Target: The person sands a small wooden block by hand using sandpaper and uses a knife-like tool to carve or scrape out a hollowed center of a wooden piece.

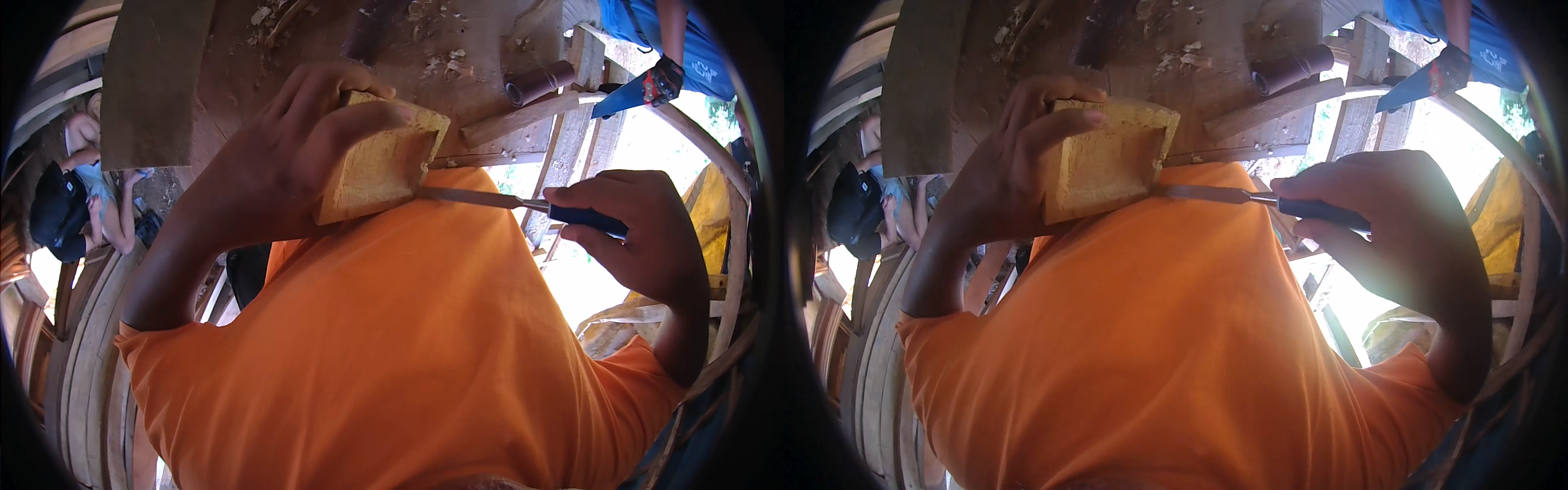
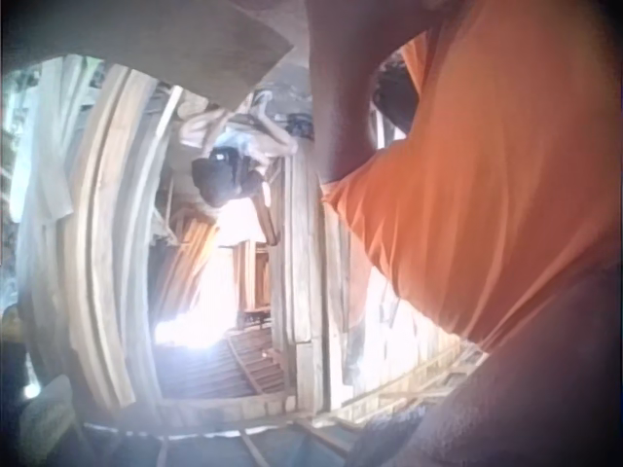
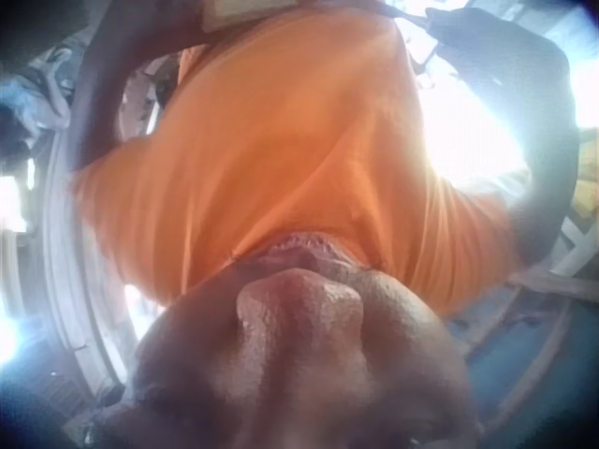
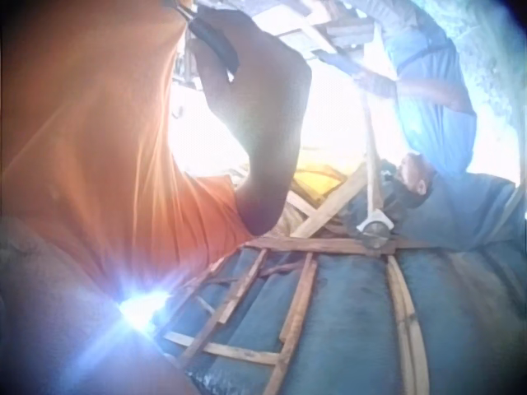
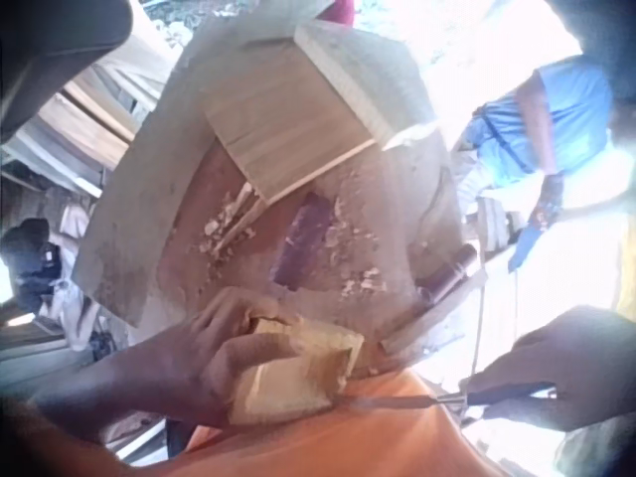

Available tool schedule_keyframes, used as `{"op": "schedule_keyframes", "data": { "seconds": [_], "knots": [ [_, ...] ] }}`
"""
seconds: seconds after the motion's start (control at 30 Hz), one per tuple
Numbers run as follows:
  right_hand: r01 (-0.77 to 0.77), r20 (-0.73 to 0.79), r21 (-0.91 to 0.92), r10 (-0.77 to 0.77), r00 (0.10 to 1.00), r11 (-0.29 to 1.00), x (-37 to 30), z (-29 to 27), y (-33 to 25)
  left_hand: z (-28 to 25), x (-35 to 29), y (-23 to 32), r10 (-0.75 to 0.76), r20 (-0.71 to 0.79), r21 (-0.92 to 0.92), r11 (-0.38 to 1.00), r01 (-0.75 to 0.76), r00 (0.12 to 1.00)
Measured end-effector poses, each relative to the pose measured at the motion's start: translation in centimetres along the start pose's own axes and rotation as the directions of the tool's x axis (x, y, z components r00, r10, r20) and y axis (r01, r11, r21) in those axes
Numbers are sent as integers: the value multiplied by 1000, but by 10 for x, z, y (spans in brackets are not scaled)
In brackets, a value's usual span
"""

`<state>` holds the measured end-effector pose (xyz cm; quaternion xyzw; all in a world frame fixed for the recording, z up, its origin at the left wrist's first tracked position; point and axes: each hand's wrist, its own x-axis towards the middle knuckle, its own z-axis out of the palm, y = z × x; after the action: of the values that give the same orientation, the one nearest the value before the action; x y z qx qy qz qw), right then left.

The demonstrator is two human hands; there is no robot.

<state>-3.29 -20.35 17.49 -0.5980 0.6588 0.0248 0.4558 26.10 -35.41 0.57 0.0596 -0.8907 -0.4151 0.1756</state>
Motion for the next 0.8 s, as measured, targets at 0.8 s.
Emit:
{"op": "schedule_keyframes", "data": {
  "seconds": [0.8],
  "knots": [
    [-21,-327,469,196,924,883,-38,105,44,-13,-17,30,-133,-20,308,942,133,991]
  ]
}}
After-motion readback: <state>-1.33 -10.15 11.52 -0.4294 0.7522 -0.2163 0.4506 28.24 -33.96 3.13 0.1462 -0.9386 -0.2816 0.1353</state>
